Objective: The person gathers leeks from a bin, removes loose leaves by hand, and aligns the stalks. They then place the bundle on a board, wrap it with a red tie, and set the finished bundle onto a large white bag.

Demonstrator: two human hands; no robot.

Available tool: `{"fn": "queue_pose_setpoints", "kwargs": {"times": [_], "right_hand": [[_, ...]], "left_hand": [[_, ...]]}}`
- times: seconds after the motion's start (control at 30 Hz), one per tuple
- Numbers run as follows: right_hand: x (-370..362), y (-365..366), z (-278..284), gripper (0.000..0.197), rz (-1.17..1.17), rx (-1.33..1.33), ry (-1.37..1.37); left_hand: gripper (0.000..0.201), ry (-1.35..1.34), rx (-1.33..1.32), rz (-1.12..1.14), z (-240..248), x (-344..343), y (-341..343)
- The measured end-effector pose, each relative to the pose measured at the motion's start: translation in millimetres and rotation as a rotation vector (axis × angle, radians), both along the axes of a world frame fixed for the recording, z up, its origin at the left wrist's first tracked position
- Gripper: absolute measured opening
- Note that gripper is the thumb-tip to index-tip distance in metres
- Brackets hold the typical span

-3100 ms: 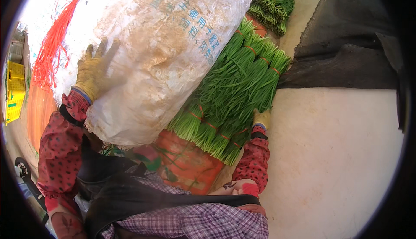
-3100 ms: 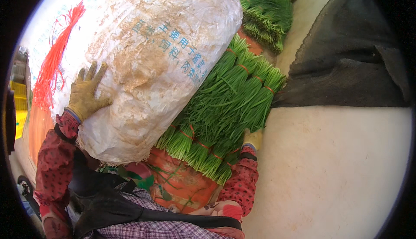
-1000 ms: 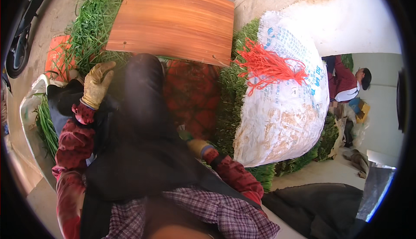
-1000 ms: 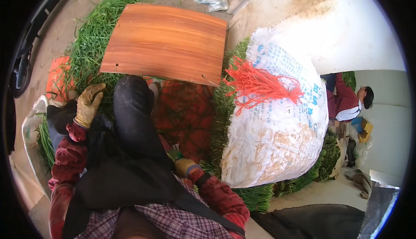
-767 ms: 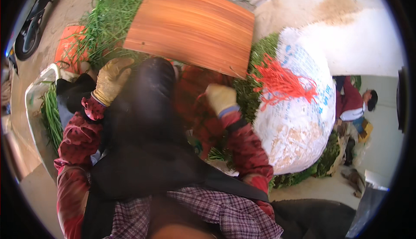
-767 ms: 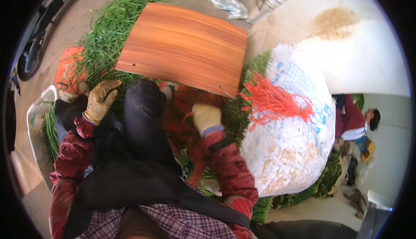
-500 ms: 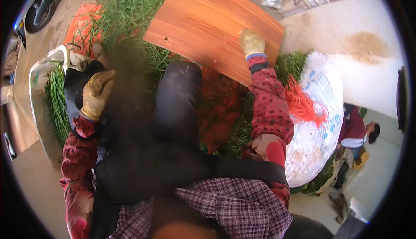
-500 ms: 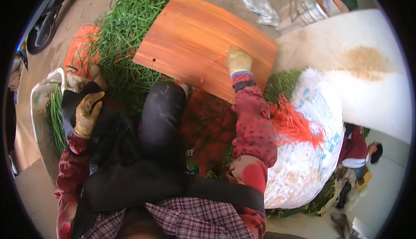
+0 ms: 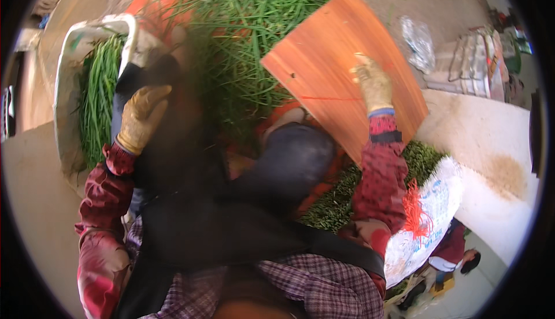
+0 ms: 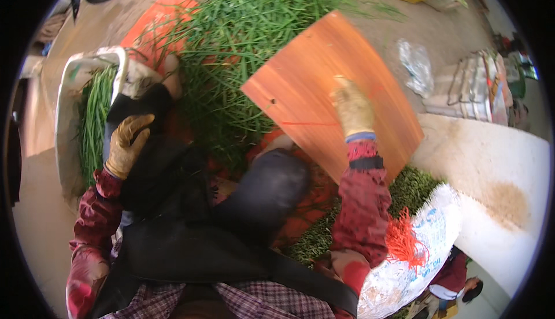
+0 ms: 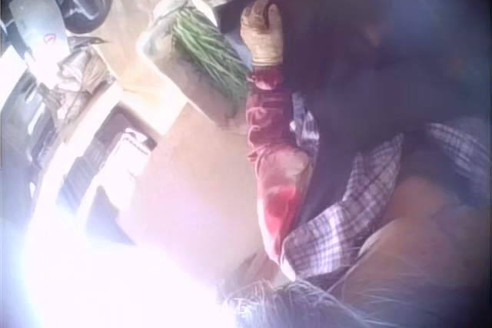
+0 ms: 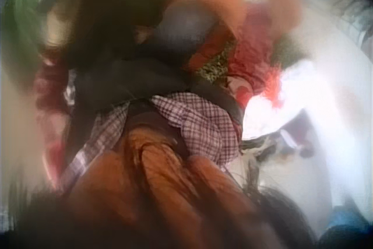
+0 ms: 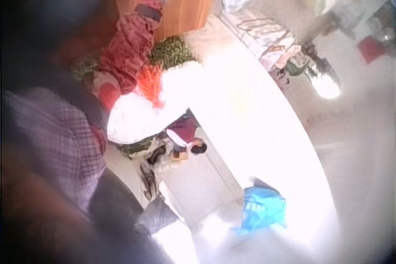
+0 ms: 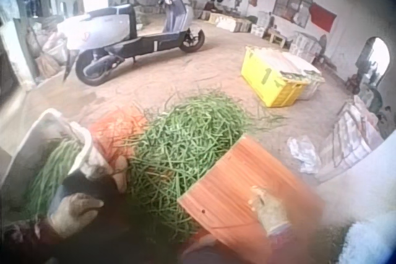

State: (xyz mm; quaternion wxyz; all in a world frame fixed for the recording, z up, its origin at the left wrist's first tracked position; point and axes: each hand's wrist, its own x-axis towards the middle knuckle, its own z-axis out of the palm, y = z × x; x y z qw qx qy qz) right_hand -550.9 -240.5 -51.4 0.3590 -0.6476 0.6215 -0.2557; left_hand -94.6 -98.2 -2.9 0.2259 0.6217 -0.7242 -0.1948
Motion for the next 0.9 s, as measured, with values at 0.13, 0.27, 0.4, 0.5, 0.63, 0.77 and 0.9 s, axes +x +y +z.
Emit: {"fn": "queue_pose_setpoints", "kwargs": {"times": [0.13, 0.27, 0.4, 0.5, 0.63, 0.77, 0.9], "right_hand": [[140, 42, 0, 0.029, 0.893, 0.033, 0.175], [233, 111, -149, 0.049, 1.040, 0.618, 0.512], [239, 220, -302, 0.035, 0.825, 0.509, 0.519], [270, 236, -313, 0.034, 0.734, 0.180, 0.605], [277, 161, -323, 0.032, 0.517, -0.348, 0.656], [295, -6, -329, 0.039, 0.569, 0.562, 0.590], [304, -175, -274, 0.039, 0.284, 0.317, 0.749]], "left_hand": [[0.030, -0.130, -0.160, 0.036, 12, 10, -7], [0.034, -0.257, -0.148, 0.065, 4, 32, 5], [0.033, -0.111, -0.106, 0.132, -6, 33, -6], [0.033, -0.167, -0.050, 0.141, -1, 42, 0], [0.035, -0.166, 0.013, 0.123, 0, 50, 1], [0.037, -0.155, 0.055, 0.110, 0, 57, -1], [0.035, -0.105, 0.049, 0.133, -3, 61, -6]]}}
